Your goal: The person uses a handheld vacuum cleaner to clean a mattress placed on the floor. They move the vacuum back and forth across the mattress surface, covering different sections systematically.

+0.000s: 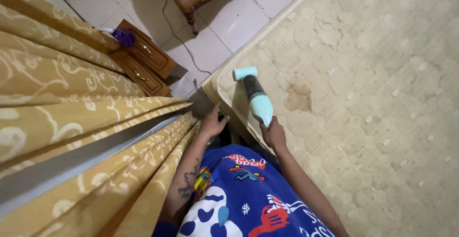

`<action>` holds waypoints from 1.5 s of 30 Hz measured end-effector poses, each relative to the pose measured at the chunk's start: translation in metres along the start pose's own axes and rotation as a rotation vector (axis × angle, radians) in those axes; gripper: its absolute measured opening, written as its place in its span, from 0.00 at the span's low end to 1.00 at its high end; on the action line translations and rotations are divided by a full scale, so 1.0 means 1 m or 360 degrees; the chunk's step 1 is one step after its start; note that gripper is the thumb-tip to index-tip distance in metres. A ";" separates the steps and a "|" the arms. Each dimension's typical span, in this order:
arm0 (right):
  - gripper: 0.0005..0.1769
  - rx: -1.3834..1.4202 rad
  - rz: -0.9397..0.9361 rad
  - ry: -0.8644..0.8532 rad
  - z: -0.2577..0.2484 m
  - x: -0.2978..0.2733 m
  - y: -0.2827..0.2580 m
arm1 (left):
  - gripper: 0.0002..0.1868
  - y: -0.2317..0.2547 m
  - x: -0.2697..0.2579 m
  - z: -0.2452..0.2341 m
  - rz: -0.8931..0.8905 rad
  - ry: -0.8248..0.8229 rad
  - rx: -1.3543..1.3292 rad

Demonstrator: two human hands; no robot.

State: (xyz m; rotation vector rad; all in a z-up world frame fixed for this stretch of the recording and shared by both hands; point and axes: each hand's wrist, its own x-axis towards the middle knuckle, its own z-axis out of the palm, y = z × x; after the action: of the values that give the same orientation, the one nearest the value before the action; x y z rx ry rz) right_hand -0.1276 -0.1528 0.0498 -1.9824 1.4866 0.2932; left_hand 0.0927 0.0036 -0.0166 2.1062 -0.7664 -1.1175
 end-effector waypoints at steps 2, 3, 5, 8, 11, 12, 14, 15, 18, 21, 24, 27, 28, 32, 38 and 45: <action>0.29 -0.0053 0.0030 0.0017 0.002 -0.011 0.006 | 0.46 0.000 0.004 -0.001 -0.0001 -0.0022 -0.0002; 0.29 -0.0082 0.0043 0.0021 0.003 -0.013 0.007 | 0.46 0.000 0.004 0.000 -0.0007 -0.0032 -0.0004; 0.30 -0.0086 0.0051 0.0054 0.002 -0.009 0.002 | 0.46 0.001 0.005 0.001 0.0000 -0.0056 0.0035; 0.32 -0.0075 0.0044 0.0096 -0.003 0.008 -0.015 | 0.46 -0.002 0.007 0.001 0.0014 -0.0065 0.0031; 0.33 -0.0033 0.0005 0.0201 -0.013 0.026 -0.035 | 0.46 -0.008 0.007 0.003 0.0038 -0.0060 -0.0008; 0.33 -0.0017 -0.0014 0.0246 -0.017 0.028 -0.041 | 0.46 -0.010 0.007 0.004 0.0046 -0.0057 -0.0022; 0.36 0.0126 -0.0139 0.0262 -0.027 0.021 -0.048 | 0.46 -0.012 0.004 0.005 0.0073 -0.0065 0.0012; 0.39 0.0200 -0.0203 0.0276 -0.031 0.018 -0.050 | 0.46 -0.012 0.004 0.005 0.0091 -0.0067 0.0031; 0.35 0.0145 -0.0851 0.0538 -0.030 -0.006 -0.047 | 0.46 -0.010 -0.001 0.002 0.0097 -0.0081 -0.0001; 0.35 -0.0205 -0.0525 0.0447 -0.023 -0.022 -0.043 | 0.46 -0.008 -0.002 -0.003 0.0099 -0.0077 0.0004; 0.34 -0.0301 -0.0436 0.0527 -0.019 -0.030 -0.046 | 0.45 -0.009 -0.003 -0.007 0.0067 -0.0067 0.0004; 0.34 -0.0424 -0.0340 0.0480 -0.020 -0.014 -0.052 | 0.45 -0.013 -0.002 -0.008 0.0139 -0.0016 0.0016; 0.34 -0.0426 -0.0354 0.0495 -0.018 -0.009 -0.051 | 0.45 -0.015 -0.007 -0.008 0.0083 -0.0011 0.0014; 0.34 -0.0416 -0.0370 0.0590 -0.024 0.040 -0.062 | 0.46 -0.007 0.003 -0.017 -0.0042 0.0017 0.0042; 0.36 -0.0427 -0.0397 0.0520 -0.033 0.046 -0.046 | 0.44 0.023 0.006 -0.009 0.0037 0.0011 0.0068; 0.37 -0.0433 -0.0318 0.0418 -0.044 -0.004 -0.001 | 0.45 0.067 0.011 0.003 -0.0080 -0.0074 0.0087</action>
State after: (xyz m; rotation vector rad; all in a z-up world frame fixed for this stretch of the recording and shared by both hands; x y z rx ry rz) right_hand -0.1362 -0.1756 0.0861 -2.4463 1.4504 0.1602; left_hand 0.0820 -0.0478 0.0264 2.1623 -0.7776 -1.1882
